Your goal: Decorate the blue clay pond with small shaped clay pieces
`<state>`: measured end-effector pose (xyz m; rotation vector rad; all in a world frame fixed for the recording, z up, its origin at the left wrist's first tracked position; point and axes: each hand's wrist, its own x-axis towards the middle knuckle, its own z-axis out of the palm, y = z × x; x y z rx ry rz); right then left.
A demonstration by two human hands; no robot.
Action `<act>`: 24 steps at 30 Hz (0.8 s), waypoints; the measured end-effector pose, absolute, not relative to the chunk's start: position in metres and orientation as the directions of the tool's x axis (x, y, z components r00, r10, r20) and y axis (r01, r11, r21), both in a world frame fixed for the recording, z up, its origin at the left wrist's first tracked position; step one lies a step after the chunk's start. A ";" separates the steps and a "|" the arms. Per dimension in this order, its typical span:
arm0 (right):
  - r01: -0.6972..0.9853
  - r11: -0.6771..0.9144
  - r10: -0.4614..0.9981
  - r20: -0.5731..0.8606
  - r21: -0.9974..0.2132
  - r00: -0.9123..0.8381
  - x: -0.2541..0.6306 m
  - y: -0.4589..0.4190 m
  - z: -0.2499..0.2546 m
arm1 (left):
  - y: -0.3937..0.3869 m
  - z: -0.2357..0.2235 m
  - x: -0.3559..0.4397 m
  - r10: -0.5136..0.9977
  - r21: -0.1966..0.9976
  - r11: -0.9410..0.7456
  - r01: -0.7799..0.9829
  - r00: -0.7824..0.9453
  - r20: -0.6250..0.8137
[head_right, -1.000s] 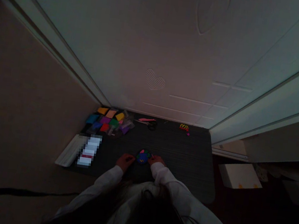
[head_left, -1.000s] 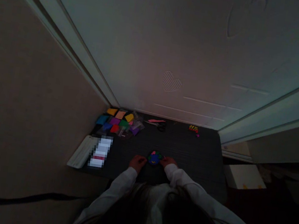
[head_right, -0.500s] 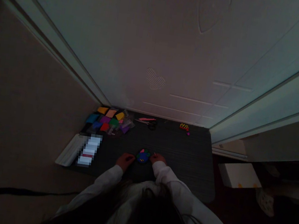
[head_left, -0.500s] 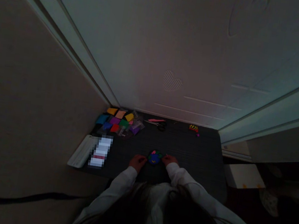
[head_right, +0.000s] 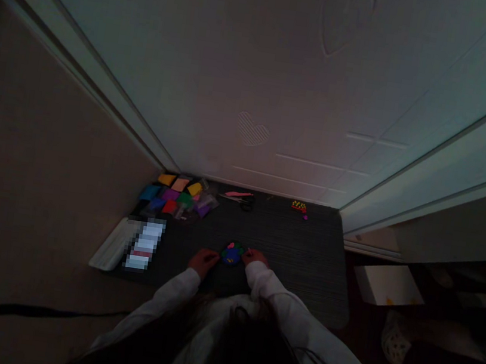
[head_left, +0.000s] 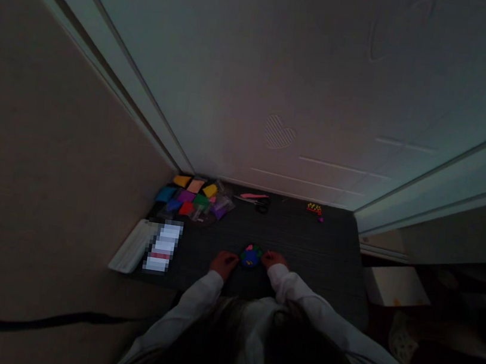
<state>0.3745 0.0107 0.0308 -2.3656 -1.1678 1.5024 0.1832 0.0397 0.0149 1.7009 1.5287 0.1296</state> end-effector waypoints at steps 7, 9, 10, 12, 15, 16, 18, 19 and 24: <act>0.534 -0.699 0.662 -0.713 -0.476 0.231 0.374 0.010 0.036 | 0.042 0.020 0.183 0.851 0.646 0.209 0.734 0.189 -0.490; 0.528 -0.701 0.664 -0.709 -0.480 0.237 0.374 0.009 0.037 | 0.045 0.022 0.185 0.838 0.641 0.273 0.717 0.150 -0.525; 0.526 -0.702 0.663 -0.709 -0.480 0.239 0.374 0.009 0.037 | 0.048 0.024 0.187 0.829 0.637 0.306 0.707 0.132 -0.544; 0.526 -0.707 0.658 -0.713 -0.474 0.243 0.374 0.010 0.037 | 0.053 0.027 0.193 0.810 0.627 0.361 0.690 0.101 -0.577; 0.525 -0.716 0.647 -0.719 -0.459 0.254 0.373 0.010 0.038 | 0.061 0.033 0.203 0.798 0.618 0.396 0.679 0.078 -0.597; 0.524 -0.720 0.644 -0.720 -0.455 0.259 0.373 0.010 0.038 | 0.063 0.034 0.206 0.798 0.616 0.396 0.681 0.076 -0.597; 0.519 -0.727 0.637 -0.723 -0.449 0.266 0.372 0.010 0.039 | 0.065 0.037 0.211 0.802 0.614 0.387 0.688 0.077 -0.592; 0.516 -0.730 0.635 -0.724 -0.448 0.269 0.372 0.010 0.039 | 0.066 0.038 0.213 0.806 0.614 0.380 0.692 0.078 -0.587; 0.494 -0.744 0.626 -0.730 -0.451 0.275 0.371 0.010 0.041 | 0.068 0.040 0.216 0.829 0.626 0.337 0.703 0.094 -0.551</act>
